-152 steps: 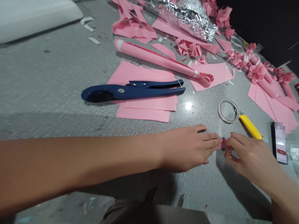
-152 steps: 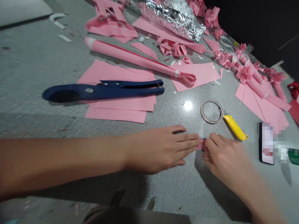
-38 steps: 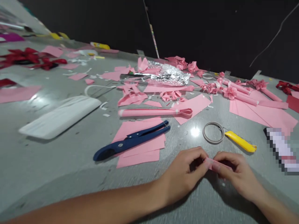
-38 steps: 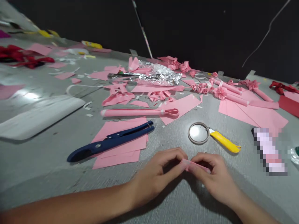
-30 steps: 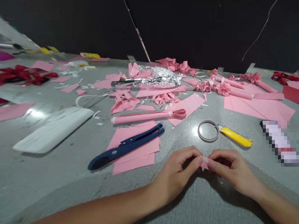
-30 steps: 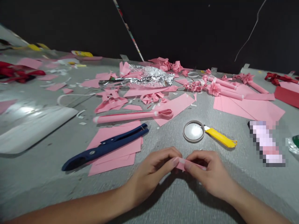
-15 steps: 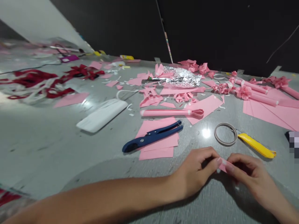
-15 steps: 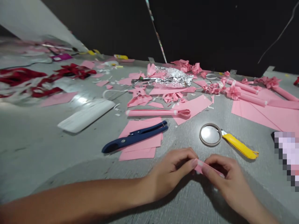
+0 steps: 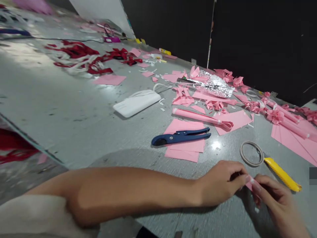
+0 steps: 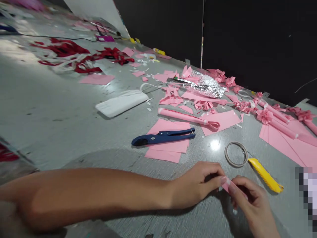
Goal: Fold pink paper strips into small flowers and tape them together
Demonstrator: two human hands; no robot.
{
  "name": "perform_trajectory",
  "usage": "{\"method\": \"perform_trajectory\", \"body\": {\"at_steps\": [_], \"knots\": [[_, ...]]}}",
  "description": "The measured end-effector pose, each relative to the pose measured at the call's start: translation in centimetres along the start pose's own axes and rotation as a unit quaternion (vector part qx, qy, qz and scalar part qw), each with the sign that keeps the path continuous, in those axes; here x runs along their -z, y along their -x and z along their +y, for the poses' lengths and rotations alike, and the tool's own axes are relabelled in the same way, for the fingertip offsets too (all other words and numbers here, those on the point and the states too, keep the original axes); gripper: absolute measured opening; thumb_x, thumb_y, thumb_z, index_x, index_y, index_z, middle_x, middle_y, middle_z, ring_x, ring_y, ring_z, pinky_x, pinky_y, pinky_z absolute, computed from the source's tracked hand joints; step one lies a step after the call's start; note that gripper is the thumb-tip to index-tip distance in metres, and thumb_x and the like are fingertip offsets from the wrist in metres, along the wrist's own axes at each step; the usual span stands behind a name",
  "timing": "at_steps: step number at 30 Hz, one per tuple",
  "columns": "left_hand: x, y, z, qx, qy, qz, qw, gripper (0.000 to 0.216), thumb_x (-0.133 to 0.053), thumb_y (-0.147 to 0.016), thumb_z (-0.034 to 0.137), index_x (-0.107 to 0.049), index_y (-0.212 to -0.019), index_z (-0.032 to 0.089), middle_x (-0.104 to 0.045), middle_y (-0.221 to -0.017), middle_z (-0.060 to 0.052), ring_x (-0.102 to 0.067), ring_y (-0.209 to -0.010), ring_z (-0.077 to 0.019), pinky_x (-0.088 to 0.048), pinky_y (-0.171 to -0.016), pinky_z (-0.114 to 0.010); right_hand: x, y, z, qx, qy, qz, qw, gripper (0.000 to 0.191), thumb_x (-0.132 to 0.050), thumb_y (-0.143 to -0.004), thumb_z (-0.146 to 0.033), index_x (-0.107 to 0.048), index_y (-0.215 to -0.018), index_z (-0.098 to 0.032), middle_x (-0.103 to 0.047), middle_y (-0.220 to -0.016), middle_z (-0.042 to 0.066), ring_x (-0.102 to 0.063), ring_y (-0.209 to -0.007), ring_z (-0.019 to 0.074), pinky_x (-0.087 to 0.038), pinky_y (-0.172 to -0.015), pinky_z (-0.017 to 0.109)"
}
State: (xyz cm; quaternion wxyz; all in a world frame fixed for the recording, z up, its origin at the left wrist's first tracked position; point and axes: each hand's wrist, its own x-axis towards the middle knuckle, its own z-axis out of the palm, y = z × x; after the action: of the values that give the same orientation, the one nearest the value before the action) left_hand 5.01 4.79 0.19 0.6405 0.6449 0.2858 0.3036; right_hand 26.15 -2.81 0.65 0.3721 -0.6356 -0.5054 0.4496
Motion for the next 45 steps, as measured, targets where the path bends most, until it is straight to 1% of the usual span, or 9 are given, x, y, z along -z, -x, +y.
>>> {"method": "perform_trajectory", "body": {"at_steps": [10,16,21,27,31,33,37,40,45], "knots": [[-0.1,-0.1,-0.1,-0.025,0.004,0.004,1.000,0.019,-0.066,-0.102,0.024,-0.071,-0.085,0.016,-0.059,-0.078,0.003,-0.052,-0.073,-0.0123,-0.040,-0.073,-0.028,0.4,0.1,0.3,0.008,-0.005,0.007,1.000,0.045,-0.082,-0.091,-0.068,-0.078,-0.080,-0.025,-0.062,-0.070,0.001,-0.058,-0.066,0.0182,-0.051,-0.060,0.027],[0.0,0.1,0.1,-0.005,-0.011,0.004,1.000,0.020,-0.065,-0.103,0.026,-0.072,-0.087,0.017,-0.063,-0.079,0.002,-0.054,-0.075,-0.0134,-0.041,-0.074,-0.029,0.8,-0.3,1.3,0.017,0.002,-0.029,0.999,0.042,-0.078,-0.098,-0.063,-0.079,-0.082,-0.025,-0.063,-0.070,0.001,-0.060,-0.064,0.0170,-0.051,-0.060,0.026],[0.0,0.3,0.2,0.001,-0.038,0.011,0.999,0.025,-0.061,-0.105,0.030,-0.071,-0.086,0.018,-0.066,-0.081,0.000,-0.058,-0.078,-0.0152,-0.043,-0.075,-0.029,0.8,-0.8,2.2,0.038,0.008,-0.040,0.998,0.046,-0.075,-0.100,-0.064,-0.078,-0.082,-0.022,-0.063,-0.067,0.002,-0.060,-0.061,0.0172,-0.048,-0.057,0.027],[-0.1,0.3,-0.5,-0.040,-0.081,0.018,0.996,0.028,-0.059,-0.106,0.034,-0.072,-0.086,0.019,-0.070,-0.083,-0.002,-0.062,-0.080,-0.0171,-0.045,-0.078,-0.031,0.6,-1.1,1.3,0.028,0.002,-0.084,0.996,0.049,-0.074,-0.101,-0.066,-0.079,-0.082,-0.021,-0.065,-0.071,0.003,-0.059,-0.065,0.0172,-0.047,-0.061,0.029],[0.1,0.3,-0.9,-0.029,-0.092,0.023,0.995,0.030,-0.059,-0.107,0.038,-0.073,-0.088,0.019,-0.072,-0.084,-0.003,-0.064,-0.080,-0.0175,-0.046,-0.078,-0.031,-0.2,-1.1,0.5,0.015,-0.025,-0.070,0.997,0.056,-0.074,-0.096,-0.073,-0.079,-0.080,-0.020,-0.061,-0.068,0.002,-0.053,-0.062,0.0162,-0.041,-0.058,0.029],[0.2,0.4,-0.9,-0.025,-0.102,0.027,0.994,0.032,-0.059,-0.108,0.039,-0.073,-0.087,0.018,-0.071,-0.083,-0.002,-0.063,-0.078,-0.0169,-0.046,-0.076,-0.031,-0.6,-1.1,0.1,0.007,-0.046,-0.067,0.997,0.053,-0.077,-0.094,-0.071,-0.079,-0.078,-0.020,-0.060,-0.068,0.001,-0.050,-0.062,0.0155,-0.038,-0.057,0.029],[0.3,0.8,-1.0,-0.028,-0.110,0.031,0.993,0.035,-0.059,-0.110,0.040,-0.072,-0.086,0.019,-0.071,-0.081,-0.003,-0.063,-0.076,-0.0160,-0.045,-0.074,-0.030,-0.9,-1.1,-0.6,0.006,-0.080,-0.078,0.994,0.044,-0.077,-0.096,-0.061,-0.078,-0.078,-0.021,-0.058,-0.067,0.000,-0.046,-0.063,0.0147,-0.034,-0.058,0.029],[0.3,1.0,-1.0,-0.017,-0.106,0.030,0.994,0.036,-0.060,-0.112,0.043,-0.073,-0.087,0.019,-0.072,-0.082,-0.003,-0.065,-0.077,-0.0165,-0.047,-0.075,-0.031,-1.0,-1.2,-0.8,0.005,-0.086,-0.086,0.993,0.039,-0.077,-0.095,-0.056,-0.077,-0.078,-0.020,-0.059,-0.067,0.000,-0.047,-0.062,0.0147,-0.034,-0.057,0.030],[0.3,1.1,-0.8,-0.007,-0.098,0.027,0.995,0.038,-0.062,-0.112,0.046,-0.074,-0.088,0.019,-0.072,-0.083,-0.004,-0.065,-0.078,-0.0164,-0.048,-0.075,-0.031,-1.2,-1.4,-0.6,0.002,-0.090,-0.093,0.992,0.038,-0.076,-0.093,-0.056,-0.076,-0.080,-0.021,-0.061,-0.068,0.000,-0.049,-0.059,0.0147,-0.035,-0.055,0.030]]}}
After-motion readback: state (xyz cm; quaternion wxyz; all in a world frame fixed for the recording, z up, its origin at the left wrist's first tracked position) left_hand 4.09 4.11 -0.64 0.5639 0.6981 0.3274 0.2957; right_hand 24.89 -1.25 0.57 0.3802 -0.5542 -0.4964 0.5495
